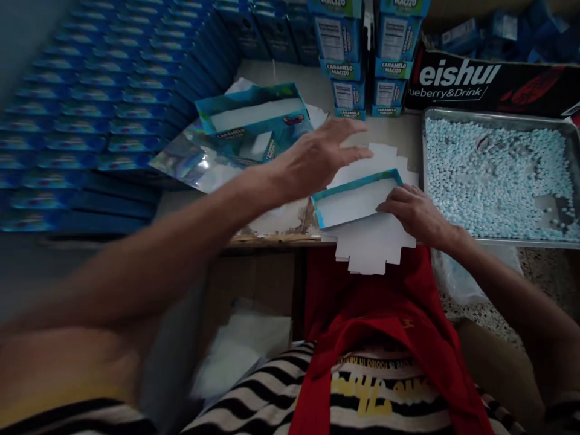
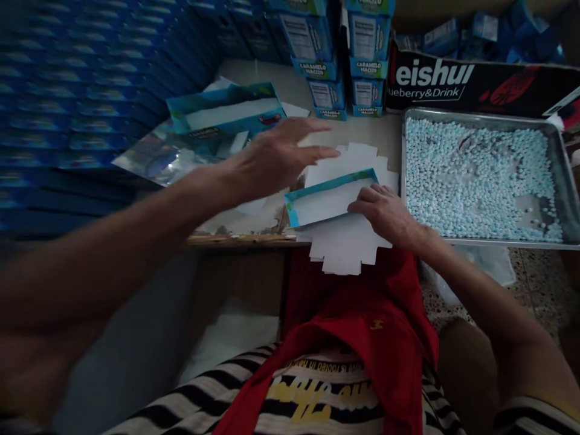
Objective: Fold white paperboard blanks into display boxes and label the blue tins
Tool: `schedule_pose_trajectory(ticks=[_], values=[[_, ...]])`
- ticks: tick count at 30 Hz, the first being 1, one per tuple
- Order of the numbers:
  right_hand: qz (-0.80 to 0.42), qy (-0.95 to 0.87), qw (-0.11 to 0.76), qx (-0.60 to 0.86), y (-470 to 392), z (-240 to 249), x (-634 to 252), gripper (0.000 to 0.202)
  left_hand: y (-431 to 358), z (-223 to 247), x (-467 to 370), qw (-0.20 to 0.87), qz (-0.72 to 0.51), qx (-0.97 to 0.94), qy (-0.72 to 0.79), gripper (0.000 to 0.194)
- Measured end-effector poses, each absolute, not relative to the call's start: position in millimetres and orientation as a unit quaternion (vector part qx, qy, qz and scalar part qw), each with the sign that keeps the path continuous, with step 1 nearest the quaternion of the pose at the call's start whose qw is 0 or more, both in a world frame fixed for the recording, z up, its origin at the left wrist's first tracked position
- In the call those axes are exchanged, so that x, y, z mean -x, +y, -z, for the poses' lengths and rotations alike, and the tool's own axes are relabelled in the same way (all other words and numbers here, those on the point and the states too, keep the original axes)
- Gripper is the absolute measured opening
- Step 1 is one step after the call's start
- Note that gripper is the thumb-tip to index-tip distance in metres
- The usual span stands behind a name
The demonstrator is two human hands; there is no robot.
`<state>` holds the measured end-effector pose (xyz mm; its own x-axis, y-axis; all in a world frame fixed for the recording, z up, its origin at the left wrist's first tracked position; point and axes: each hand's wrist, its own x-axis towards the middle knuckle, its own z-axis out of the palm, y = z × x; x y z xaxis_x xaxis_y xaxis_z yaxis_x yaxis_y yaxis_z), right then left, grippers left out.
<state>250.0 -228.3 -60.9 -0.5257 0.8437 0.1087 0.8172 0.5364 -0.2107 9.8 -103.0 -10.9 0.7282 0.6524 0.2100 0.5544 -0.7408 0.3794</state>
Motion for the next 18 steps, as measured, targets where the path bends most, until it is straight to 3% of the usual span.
schedule_pose_trajectory(ticks=[3, 6, 10, 14, 18], values=[[-0.06, -0.848, 0.139, 0.508, -239.7, 71.0, -244.0, 0.04, -162.5, 24.9, 8.2, 0.083, -0.148, -0.921, 0.351, 0.034], [-0.087, -0.833, 0.173, 0.519, -232.8, 76.4, -236.7, 0.037, -205.2, 62.3, 8.6, 0.092, -0.113, -0.886, 0.439, 0.034], [-0.045, -0.807, 0.166, 0.565, -218.9, 87.3, -227.7, 0.03, -194.9, 96.7, -10.0, 0.103, -0.092, -0.846, 0.515, 0.037], [0.029, -0.814, 0.12, 0.567, -236.7, 102.0, -223.8, 0.03, -176.2, 97.3, -17.5, 0.069, -0.107, -0.844, 0.52, 0.026], [0.032, -0.827, 0.106, 0.551, -260.4, 113.6, -223.0, 0.029, -194.8, 97.7, -13.9, 0.06, -0.118, -0.877, 0.462, 0.033]])
